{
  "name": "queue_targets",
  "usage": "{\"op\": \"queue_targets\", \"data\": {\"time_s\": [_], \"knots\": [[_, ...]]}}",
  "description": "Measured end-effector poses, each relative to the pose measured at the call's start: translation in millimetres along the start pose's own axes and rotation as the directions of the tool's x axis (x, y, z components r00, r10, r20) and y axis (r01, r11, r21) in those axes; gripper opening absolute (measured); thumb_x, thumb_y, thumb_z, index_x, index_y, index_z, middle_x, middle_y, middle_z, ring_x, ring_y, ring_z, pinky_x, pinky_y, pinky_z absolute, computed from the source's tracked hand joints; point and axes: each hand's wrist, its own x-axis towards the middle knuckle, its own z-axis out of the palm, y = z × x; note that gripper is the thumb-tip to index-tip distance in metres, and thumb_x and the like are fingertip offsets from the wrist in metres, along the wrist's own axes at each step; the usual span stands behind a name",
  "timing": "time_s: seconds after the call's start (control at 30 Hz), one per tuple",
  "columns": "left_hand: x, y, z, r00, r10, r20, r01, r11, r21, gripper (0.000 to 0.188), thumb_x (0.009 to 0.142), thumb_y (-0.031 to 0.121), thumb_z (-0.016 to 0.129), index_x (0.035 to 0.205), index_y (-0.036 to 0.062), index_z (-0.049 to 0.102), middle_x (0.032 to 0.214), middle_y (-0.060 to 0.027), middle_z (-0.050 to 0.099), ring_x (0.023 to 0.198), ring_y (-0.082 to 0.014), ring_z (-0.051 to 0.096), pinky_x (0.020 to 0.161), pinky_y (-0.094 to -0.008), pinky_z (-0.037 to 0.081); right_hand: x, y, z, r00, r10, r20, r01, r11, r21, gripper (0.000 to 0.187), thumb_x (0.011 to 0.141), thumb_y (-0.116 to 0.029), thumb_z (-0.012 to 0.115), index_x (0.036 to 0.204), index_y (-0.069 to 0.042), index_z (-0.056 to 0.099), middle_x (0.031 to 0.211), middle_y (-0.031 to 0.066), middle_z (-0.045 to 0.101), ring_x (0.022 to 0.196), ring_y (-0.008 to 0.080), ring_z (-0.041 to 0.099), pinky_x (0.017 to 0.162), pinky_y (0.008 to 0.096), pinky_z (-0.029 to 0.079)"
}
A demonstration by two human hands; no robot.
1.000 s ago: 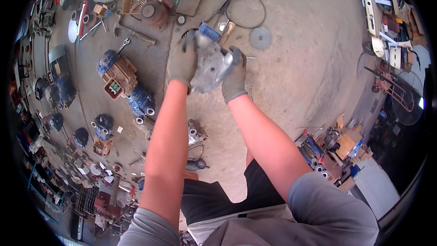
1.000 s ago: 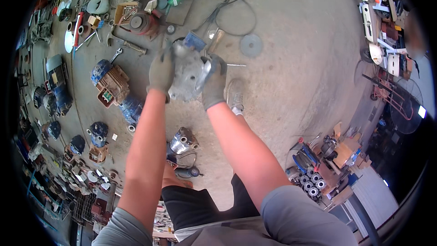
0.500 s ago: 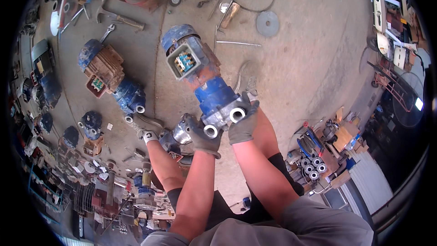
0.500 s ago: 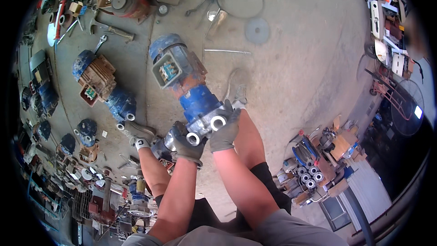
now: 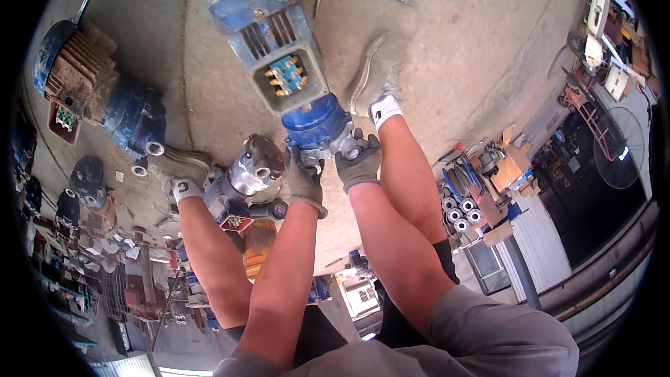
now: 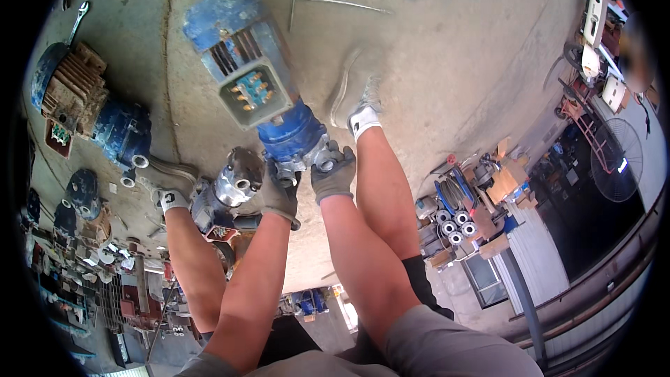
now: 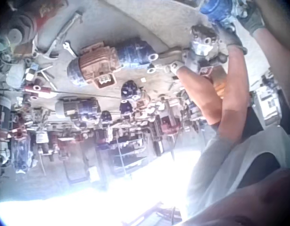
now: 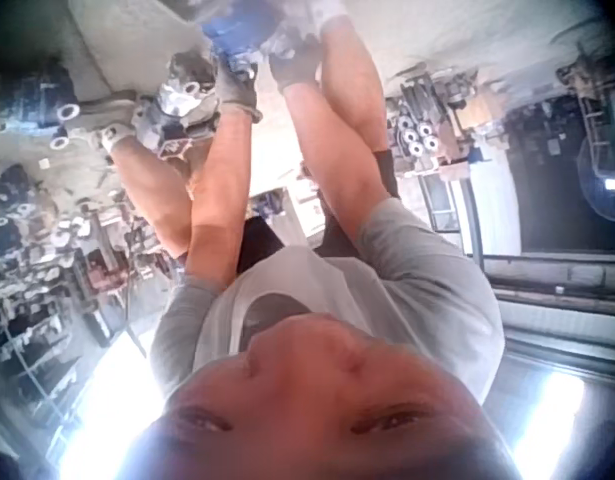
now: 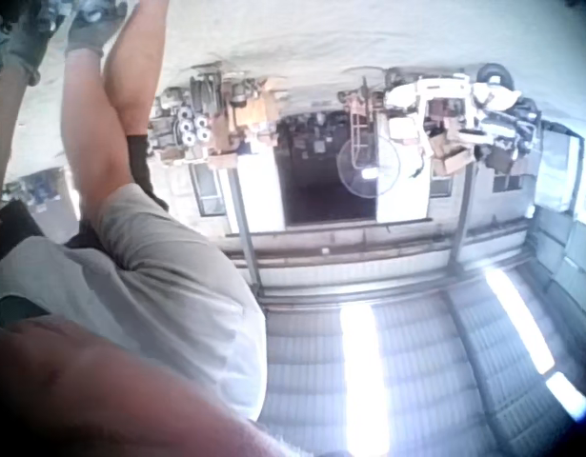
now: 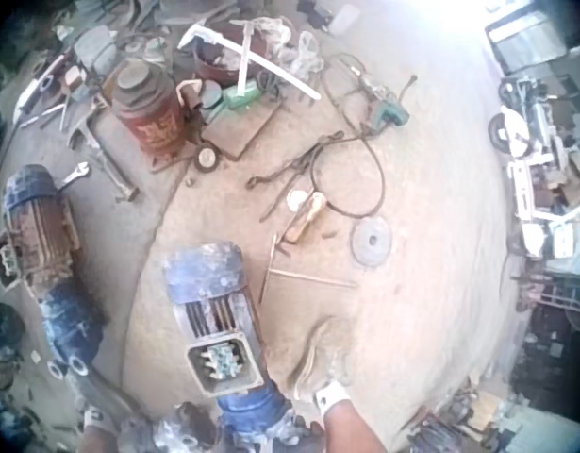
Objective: The person is cleaning several blue electric motors in a workshop. They use a screwdriver to remove the end caps and then wipe the motors with a cloth.
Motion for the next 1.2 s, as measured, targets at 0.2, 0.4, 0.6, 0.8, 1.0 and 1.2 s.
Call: {"op": "queue_targets", "data": {"time_s": [0.2,0.4,0.6,0.8,1.0,1.2], "knots": [[-54.7,40.9,3.0,0.970,-0.238,0.057,0.209,0.927,0.312,0.052,0.111,0.034,0.064,0.153,0.0045,0.054,0.145,-0.0132,0.064,0.134,-0.0328,0.063,0.113,-0.0487,0.055,37.2,-3.0,6.6,0.990,-0.084,-0.110,0.071,0.991,-0.117,0.067,0.104,-0.071,0.052,0.125,-0.009,0.065,0.111,0.0059,0.071,0.100,0.0216,0.067,0.102,0.0453,0.053],[-207.4,117.3,-13.7,0.921,-0.115,0.372,-0.102,0.850,0.516,0.049,0.107,0.022,0.073,0.149,-0.0008,0.062,0.133,-0.0100,0.076,0.116,-0.0174,0.073,0.101,-0.0292,0.058,-30.2,18.4,79.7,0.949,-0.284,-0.140,0.029,0.518,-0.855,0.052,0.108,-0.051,0.069,0.137,-0.008,0.064,0.135,0.0063,0.066,0.119,0.0197,0.062,0.103,0.0390,0.050],[-208.1,155.3,10.8,0.808,-0.509,0.296,-0.181,0.264,0.947,0.080,0.106,0.073,0.056,0.130,-0.0021,0.072,0.106,-0.0125,0.081,0.094,-0.0200,0.076,0.086,-0.0339,0.060,-132.8,53.4,151.3,0.857,-0.332,0.395,0.445,0.088,-0.891,0.072,0.102,-0.025,0.080,0.161,-0.015,0.041,0.149,0.0090,0.058,0.125,0.0218,0.064,0.091,0.0357,0.057],[-219.4,170.9,23.6,0.695,-0.424,0.580,-0.146,0.707,0.692,0.092,0.100,0.084,0.052,0.121,-0.0041,0.071,0.101,-0.0158,0.080,0.092,-0.0233,0.080,0.084,-0.0352,0.065,-214.9,113.0,211.0,0.902,0.239,0.358,0.233,0.429,-0.873,0.060,0.112,-0.037,0.065,0.162,-0.018,0.037,0.160,0.0114,0.053,0.125,0.0360,0.072,0.067,0.0320,0.060],[-219.8,226.1,-6.2,0.705,-0.406,0.581,-0.159,0.708,0.688,0.067,0.106,0.065,0.062,0.110,-0.0012,0.071,0.084,-0.0122,0.078,0.071,-0.0213,0.078,0.063,-0.0344,0.062,-237.6,182.3,244.4,0.954,0.282,0.101,-0.075,0.552,-0.830,0.075,0.100,-0.063,0.072,0.148,-0.010,0.049,0.147,0.0202,0.062,0.129,0.0500,0.068,0.083,0.0532,0.065],[-240.5,283.5,-26.8,0.655,-0.151,0.741,-0.463,0.695,0.551,0.059,0.108,0.054,0.059,0.080,0.0030,0.072,0.061,-0.0106,0.068,0.051,-0.0195,0.067,0.052,-0.0373,0.053,-175.2,170.5,251.0,0.871,0.452,-0.195,-0.425,0.490,-0.761,0.038,0.105,-0.045,0.072,0.128,-0.016,0.067,0.110,0.0147,0.078,0.098,0.0212,0.075,0.077,0.0375,0.064]]}}
